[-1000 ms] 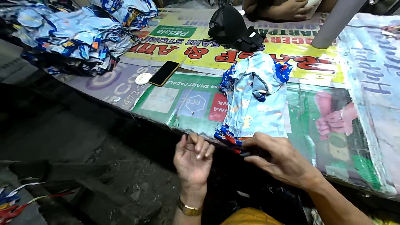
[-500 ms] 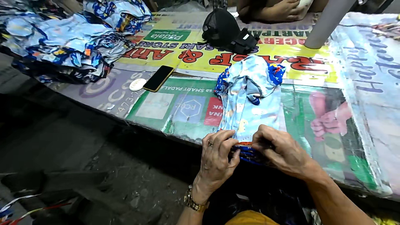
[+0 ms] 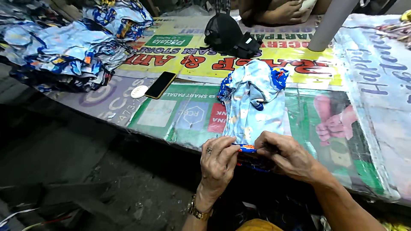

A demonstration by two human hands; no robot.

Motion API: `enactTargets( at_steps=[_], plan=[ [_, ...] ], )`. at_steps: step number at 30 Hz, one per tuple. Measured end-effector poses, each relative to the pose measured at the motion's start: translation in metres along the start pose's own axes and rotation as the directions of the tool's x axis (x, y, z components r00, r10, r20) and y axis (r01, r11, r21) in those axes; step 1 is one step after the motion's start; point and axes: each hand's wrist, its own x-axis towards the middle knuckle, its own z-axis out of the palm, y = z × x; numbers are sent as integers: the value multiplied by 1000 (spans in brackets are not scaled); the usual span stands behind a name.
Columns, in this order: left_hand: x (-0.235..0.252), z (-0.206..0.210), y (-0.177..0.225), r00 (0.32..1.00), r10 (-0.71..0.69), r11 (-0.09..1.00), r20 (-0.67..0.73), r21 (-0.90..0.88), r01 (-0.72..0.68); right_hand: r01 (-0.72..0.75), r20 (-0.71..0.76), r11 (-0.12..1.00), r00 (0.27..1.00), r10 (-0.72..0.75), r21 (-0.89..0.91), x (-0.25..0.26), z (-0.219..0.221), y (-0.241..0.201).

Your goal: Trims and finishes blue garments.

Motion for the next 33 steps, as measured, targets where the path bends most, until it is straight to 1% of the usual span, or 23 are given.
enactTargets(
  at_steps=[1, 2, 3, 4, 5, 6, 7, 8, 9, 10, 11, 13, 16, 18, 19, 22, 26, 28, 30, 33],
  plan=[
    [6, 0, 1, 1000, -29, 995, 9, -90, 30, -13, -9, 999, 1000, 13, 31, 3, -1, -2],
    [13, 0, 4, 996, -84, 966, 31, -244, 89, -28, -22, 996, 999, 30, 81, 7, -2, -3],
    [20, -1, 7, 985, -156, 883, 68, -438, 170, -48, -33, 989, 998, 53, 138, 11, -3, -3],
    [27, -1, 10, 964, -238, 743, 120, -617, 260, -72, -44, 978, 996, 82, 194, 16, -3, -2],
    [34, -1, 11, 929, -319, 578, 187, -739, 347, -98, -53, 968, 992, 113, 230, 20, -3, -1],
    [40, -2, 12, 886, -385, 429, 260, -799, 421, -117, -73, 966, 988, 137, 229, 23, -2, 1],
    [46, -2, 13, 846, -428, 332, 318, -815, 475, -131, -117, 973, 981, 155, 189, 24, -1, 1],
    [51, -3, 15, 818, -456, 285, 351, -813, 507, -146, -189, 983, 968, 165, 107, 24, 0, 0],
    [55, -3, 18, 807, -471, 280, 357, -807, 521, -155, -277, 988, 949, 151, 9, 23, 3, -2],
    [57, -4, 22, 810, -471, 309, 349, -795, 522, -146, -354, 987, 928, 114, -66, 22, 4, -5],
    [59, -5, 25, 826, -455, 358, 331, -782, 511, -119, -394, 989, 916, 74, -89, 20, 5, -10],
    [60, -6, 33, 866, -410, 481, 287, -739, 472, -38, -411, 998, 911, 17, -43, 17, 7, -21],
    [60, -8, 44, 918, -321, 677, 234, -621, 395, 3, -405, 1000, 914, -1, 4, 18, 15, -30],
    [59, -6, 46, 942, -279, 767, 184, -547, 334, 41, -412, 999, 910, -39, -4, 21, 19, -26],
    [58, -5, 45, 949, -270, 792, 166, -522, 316, 56, -424, 998, 904, -60, -22, 21, 21, -24],
    [55, -4, 44, 952, -272, 806, 141, -507, 305, 66, -462, 993, 881, -104, -97, 21, 26, -20],
    [53, -1, 43, 940, -314, 777, 132, -534, 334, 38, -495, 975, 857, -145, -219, 20, 32, -18],
    [51, 1, 44, 935, -336, 761, 112, -552, 340, 30, -529, 967, 833, -164, -252, 19, 34, -18],
    [49, 2, 45, 933, -350, 757, 85, -561, 335, 29, -558, 967, 812, -170, -252, 16, 35, -19],
    [43, 2, 48, 943, -326, 813, 69, -488, 317, 48, -536, 982, 832, -141, -184, 15, 38, -19]
  ],
)
